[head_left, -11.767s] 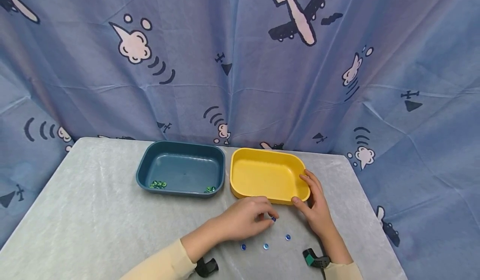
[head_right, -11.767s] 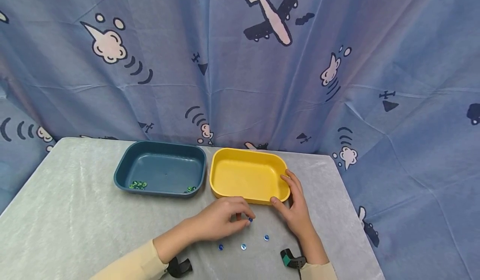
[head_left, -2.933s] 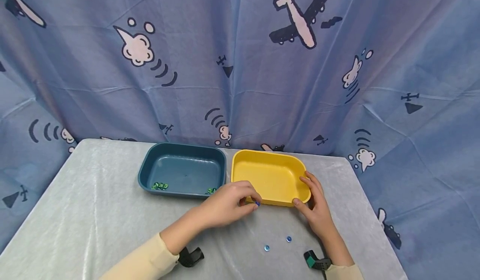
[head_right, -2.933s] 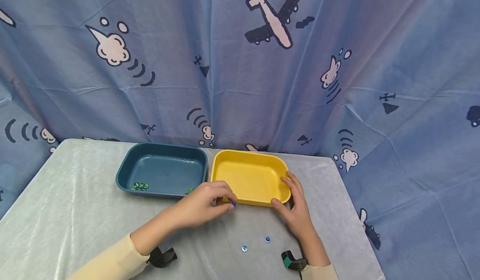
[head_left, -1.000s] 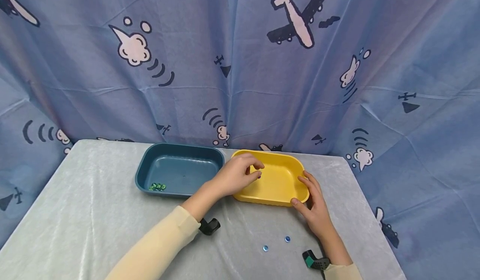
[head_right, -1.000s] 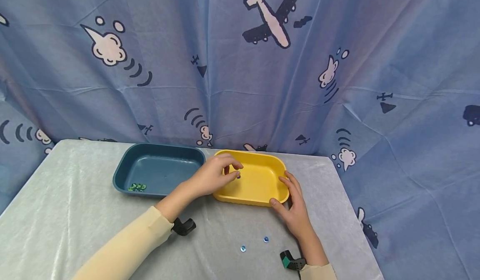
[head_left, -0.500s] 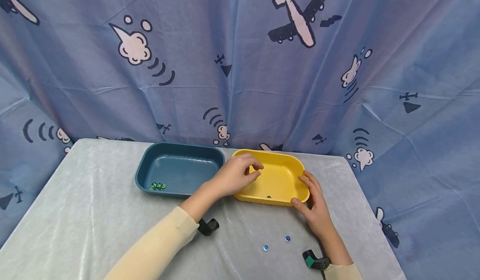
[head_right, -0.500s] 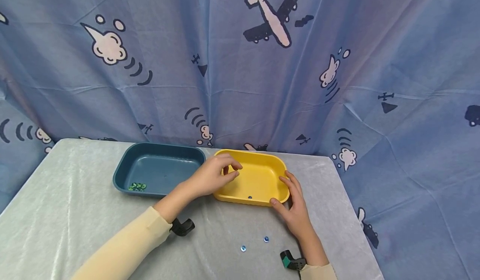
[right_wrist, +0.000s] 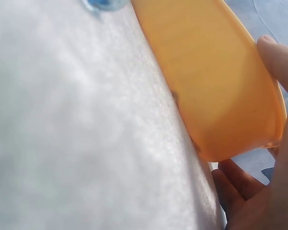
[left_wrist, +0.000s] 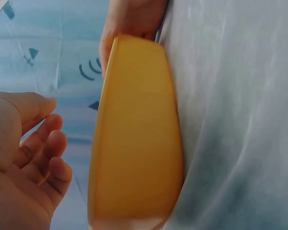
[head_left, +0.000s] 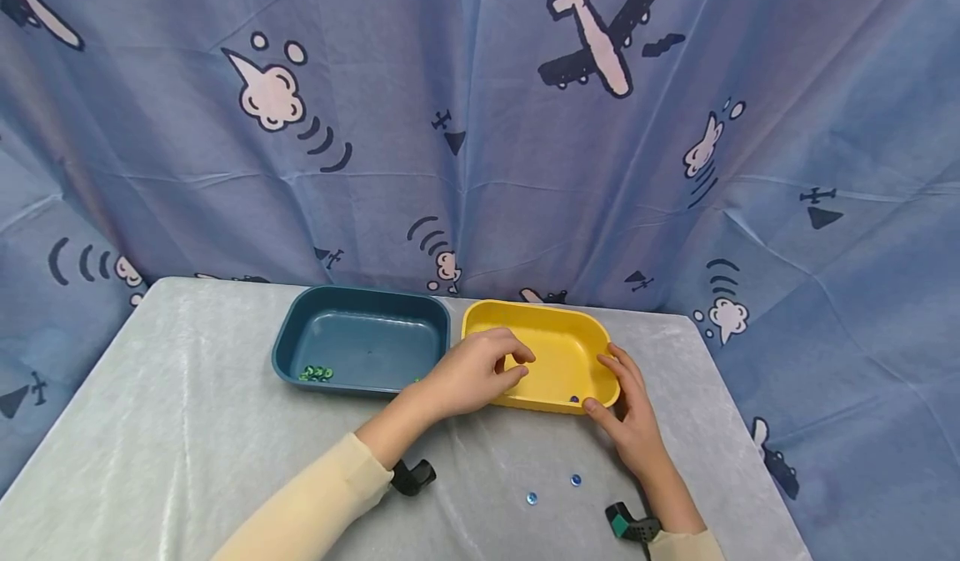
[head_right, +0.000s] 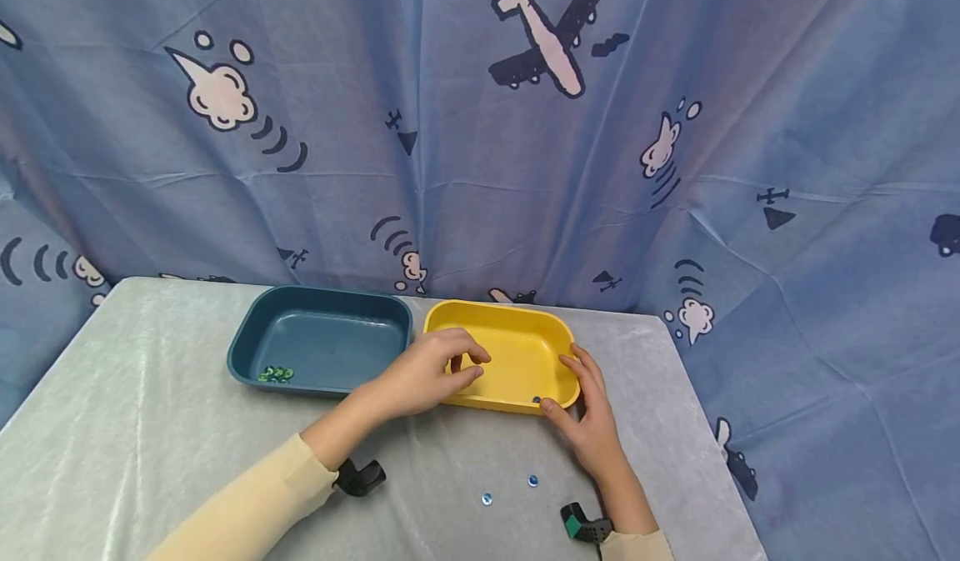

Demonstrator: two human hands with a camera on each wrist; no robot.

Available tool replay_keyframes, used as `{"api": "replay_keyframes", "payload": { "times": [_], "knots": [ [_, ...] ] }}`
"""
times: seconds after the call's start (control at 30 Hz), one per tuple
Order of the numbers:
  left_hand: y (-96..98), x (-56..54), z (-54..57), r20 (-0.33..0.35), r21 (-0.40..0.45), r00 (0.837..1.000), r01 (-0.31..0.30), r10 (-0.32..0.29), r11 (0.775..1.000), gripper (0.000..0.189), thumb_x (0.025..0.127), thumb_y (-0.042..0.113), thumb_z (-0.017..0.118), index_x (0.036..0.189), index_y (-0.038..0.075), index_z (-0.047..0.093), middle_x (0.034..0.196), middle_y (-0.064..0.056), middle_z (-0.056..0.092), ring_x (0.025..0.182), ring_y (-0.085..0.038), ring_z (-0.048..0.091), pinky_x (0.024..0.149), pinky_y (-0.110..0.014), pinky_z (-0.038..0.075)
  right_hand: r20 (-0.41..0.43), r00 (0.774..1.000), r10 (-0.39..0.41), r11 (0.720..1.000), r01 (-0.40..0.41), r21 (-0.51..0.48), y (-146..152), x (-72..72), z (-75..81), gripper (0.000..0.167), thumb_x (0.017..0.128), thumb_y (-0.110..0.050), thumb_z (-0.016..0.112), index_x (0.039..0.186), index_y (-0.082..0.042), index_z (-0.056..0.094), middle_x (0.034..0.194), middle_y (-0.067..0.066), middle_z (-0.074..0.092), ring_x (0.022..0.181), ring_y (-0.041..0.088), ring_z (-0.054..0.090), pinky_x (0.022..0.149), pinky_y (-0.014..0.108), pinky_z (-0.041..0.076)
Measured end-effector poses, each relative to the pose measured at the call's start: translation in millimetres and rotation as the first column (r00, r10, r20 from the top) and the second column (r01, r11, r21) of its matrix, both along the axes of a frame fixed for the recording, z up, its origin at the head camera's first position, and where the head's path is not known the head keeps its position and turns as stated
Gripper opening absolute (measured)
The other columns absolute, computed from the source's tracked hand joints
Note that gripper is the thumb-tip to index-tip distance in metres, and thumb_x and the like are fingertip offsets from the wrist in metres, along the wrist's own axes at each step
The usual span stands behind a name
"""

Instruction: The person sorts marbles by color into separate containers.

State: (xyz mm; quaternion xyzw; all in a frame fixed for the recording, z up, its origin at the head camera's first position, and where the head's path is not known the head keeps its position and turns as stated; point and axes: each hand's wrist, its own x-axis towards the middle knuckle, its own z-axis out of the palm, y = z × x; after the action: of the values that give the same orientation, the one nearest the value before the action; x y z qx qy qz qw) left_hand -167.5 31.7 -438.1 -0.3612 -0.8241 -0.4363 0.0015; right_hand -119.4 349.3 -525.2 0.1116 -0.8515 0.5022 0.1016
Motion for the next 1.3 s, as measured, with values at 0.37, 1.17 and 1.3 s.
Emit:
{"api": "replay_keyframes", "payload": {
  "times": [0.37, 1.17, 1.3],
  "knots": [
    [8.1, 34.4, -3.3, -0.055, 0.019, 0.993, 0.102, -0.101, 0.995, 0.013, 0.102, 0.014, 0.080, 0.115, 0.013, 0.081, 0.104, 0.007, 0.071, 0.084, -0.005, 0.058, 0.076, -0.014, 0.049, -0.005, 1.000, 0.010, 1.000, -0.010, -0.016, -3, 1.3, 1.2, 0.065, 0.098, -0.002, 0.076, 0.158, -0.004, 0.051, 0.178, 0.006, 0.023, 0.157, 0.012, 0.032, 0.118, 0.011, 0.033],
    [21.5, 99.4, -54.2, 0.056, -0.032, 0.945, 0.324, -0.322, 0.946, 0.011, 0.103, 0.017, 0.079, 0.114, 0.017, 0.083, 0.103, 0.011, 0.072, 0.075, 0.010, 0.052, 0.071, -0.004, 0.045, -0.010, 1.000, 0.002, 1.000, -0.002, -0.007, -2, 1.1, 3.5, 0.065, 0.098, -0.002, 0.077, 0.158, -0.005, 0.053, 0.178, 0.005, 0.024, 0.160, 0.025, 0.028, 0.120, 0.010, 0.029],
    [19.2, 97.4, -60.7, 0.094, -0.059, 0.948, 0.310, -0.304, 0.949, 0.012, 0.103, 0.019, 0.079, 0.115, 0.018, 0.083, 0.101, 0.012, 0.070, 0.071, 0.011, 0.050, 0.069, -0.006, 0.045, -0.008, 1.000, 0.007, 1.000, -0.007, -0.014, -2, 1.0, 3.3, 0.064, 0.098, -0.003, 0.078, 0.158, -0.005, 0.053, 0.178, 0.005, 0.024, 0.161, 0.029, 0.028, 0.120, 0.010, 0.029]
  ]
}}
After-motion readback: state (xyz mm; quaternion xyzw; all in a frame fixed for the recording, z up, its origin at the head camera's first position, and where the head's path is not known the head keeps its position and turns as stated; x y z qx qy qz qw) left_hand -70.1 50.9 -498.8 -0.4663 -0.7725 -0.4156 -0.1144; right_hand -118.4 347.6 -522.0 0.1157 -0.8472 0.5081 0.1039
